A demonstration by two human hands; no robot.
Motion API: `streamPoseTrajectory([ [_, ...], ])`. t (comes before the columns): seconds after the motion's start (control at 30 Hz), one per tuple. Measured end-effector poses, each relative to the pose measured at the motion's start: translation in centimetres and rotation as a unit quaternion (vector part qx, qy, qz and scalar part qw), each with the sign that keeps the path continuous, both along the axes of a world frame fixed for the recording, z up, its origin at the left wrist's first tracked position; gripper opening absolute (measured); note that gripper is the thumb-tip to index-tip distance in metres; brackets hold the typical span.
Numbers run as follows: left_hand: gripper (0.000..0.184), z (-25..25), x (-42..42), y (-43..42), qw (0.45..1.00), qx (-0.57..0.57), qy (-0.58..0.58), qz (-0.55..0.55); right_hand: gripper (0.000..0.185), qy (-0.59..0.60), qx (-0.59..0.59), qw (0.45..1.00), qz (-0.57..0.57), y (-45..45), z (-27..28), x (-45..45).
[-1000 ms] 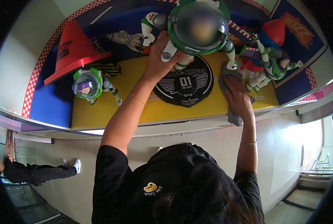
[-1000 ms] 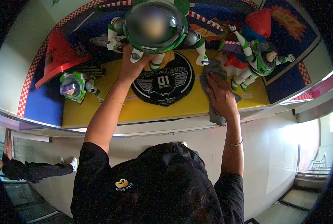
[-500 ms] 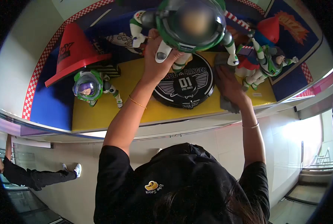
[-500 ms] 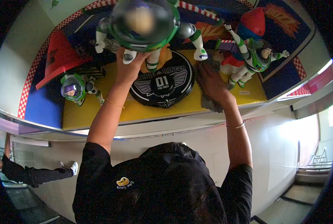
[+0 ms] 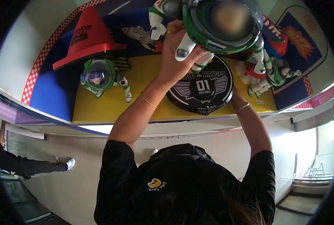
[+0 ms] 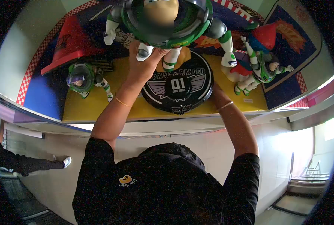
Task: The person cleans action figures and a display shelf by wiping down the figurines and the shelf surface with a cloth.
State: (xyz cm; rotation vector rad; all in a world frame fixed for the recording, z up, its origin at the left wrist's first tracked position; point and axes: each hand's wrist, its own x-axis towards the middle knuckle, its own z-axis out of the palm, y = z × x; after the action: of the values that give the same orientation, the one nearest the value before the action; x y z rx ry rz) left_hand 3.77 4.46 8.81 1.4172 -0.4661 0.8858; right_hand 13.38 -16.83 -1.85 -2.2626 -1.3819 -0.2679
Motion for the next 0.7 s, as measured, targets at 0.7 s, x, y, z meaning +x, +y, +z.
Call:
streamPoseTrajectory([
  [0.7,0.026,-1.4,2.1,0.5,0.998,-0.048,-0.01,-0.038,0.052,0.196,0.034,0.958,0.209,5.3,-1.6,-5.4],
])
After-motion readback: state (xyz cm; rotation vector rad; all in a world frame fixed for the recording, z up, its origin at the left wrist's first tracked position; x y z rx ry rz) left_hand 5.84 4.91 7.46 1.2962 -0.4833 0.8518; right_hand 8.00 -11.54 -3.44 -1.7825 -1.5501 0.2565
